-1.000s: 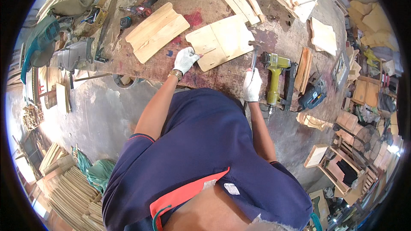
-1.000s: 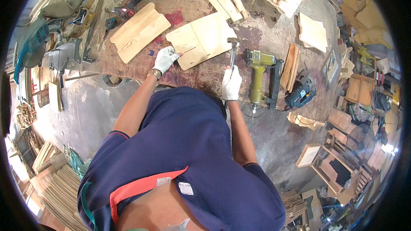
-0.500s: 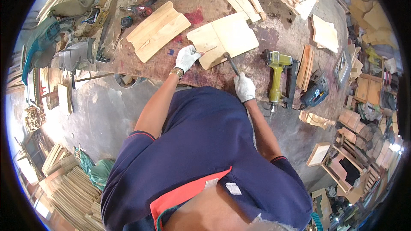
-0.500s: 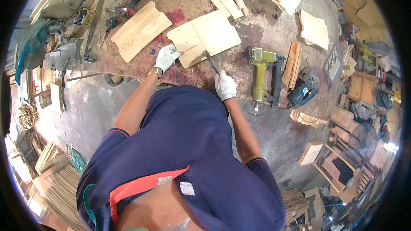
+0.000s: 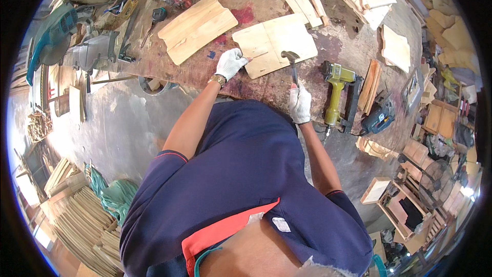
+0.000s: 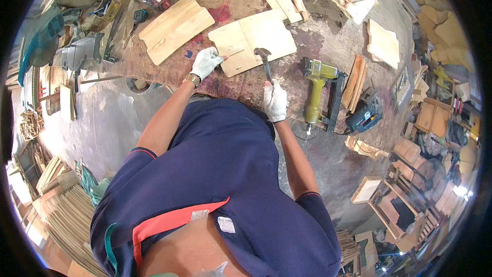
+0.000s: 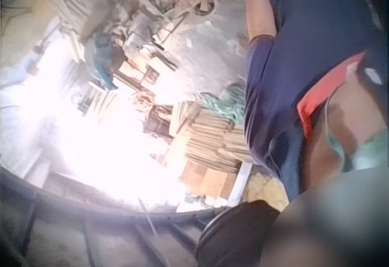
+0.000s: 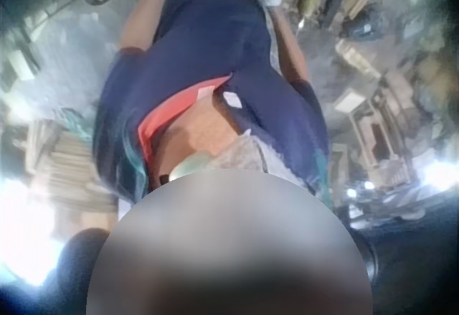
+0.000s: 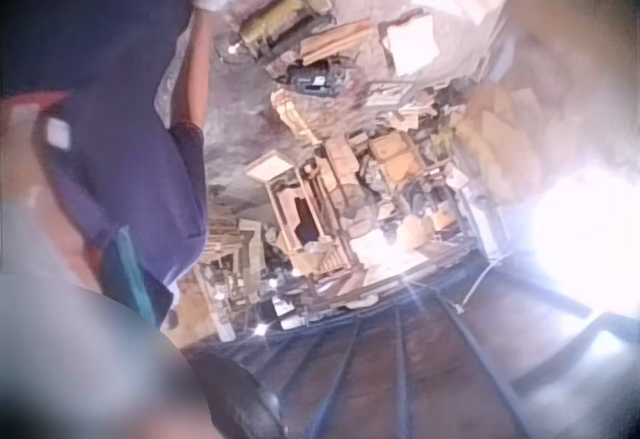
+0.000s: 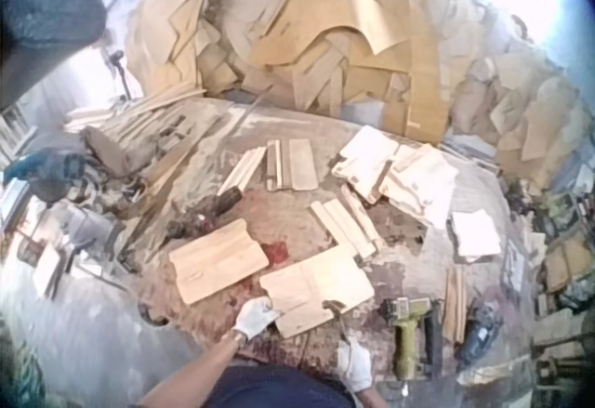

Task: The person assembles a small wooden box by attaching thin wooden strips to a base piece. They use a nail gun to secure the pieces and a hammer to tap them into place. The person works methodically, attaching each strip one by one.

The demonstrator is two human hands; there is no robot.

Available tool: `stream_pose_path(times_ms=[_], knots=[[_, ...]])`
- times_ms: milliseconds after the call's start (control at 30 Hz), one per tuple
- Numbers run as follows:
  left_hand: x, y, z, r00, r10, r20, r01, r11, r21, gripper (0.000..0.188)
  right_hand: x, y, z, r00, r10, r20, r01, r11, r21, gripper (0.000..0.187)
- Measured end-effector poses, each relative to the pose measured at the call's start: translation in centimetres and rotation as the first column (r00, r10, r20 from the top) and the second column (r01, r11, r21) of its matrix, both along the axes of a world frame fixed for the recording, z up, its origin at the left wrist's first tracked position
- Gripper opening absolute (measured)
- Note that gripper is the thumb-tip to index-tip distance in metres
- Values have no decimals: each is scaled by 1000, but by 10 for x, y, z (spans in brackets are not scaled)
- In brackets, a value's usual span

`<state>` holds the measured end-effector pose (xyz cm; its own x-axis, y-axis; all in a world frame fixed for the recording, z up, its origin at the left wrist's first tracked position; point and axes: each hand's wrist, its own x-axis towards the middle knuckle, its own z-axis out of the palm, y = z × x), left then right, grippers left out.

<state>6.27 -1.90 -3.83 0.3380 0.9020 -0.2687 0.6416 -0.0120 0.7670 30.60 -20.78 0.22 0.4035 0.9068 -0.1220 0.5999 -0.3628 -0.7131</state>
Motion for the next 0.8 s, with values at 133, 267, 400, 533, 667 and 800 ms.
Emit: stream_pose_path(times_ms=[133,267,400,533,667,800], knots=[[0,2,-4,1000,-1,13,2,1000,-21,50,-10,5,2,956,287,-65,-293,948,-127,33],[-2,2,-5,1000,-9,17,9,1000,-18,51,-11,7,2,976,207,-63,-206,978,15,31],[-2,1,-4,1000,7,20,-6,998,-66,50,-6,5,2,976,174,-133,-182,982,-54,27],[-1,2,-3,999,-23,-30,22,999,-26,50,-6,3,0,872,435,224,-398,897,-191,24],[-1,0,-6,998,13,53,-15,1000,27,51,-9,-1,-5,949,282,142,-301,944,136,27],[-1,3,-10,999,-19,27,19,1000,13,49,-10,1,-8,875,420,240,-370,901,-226,30]])
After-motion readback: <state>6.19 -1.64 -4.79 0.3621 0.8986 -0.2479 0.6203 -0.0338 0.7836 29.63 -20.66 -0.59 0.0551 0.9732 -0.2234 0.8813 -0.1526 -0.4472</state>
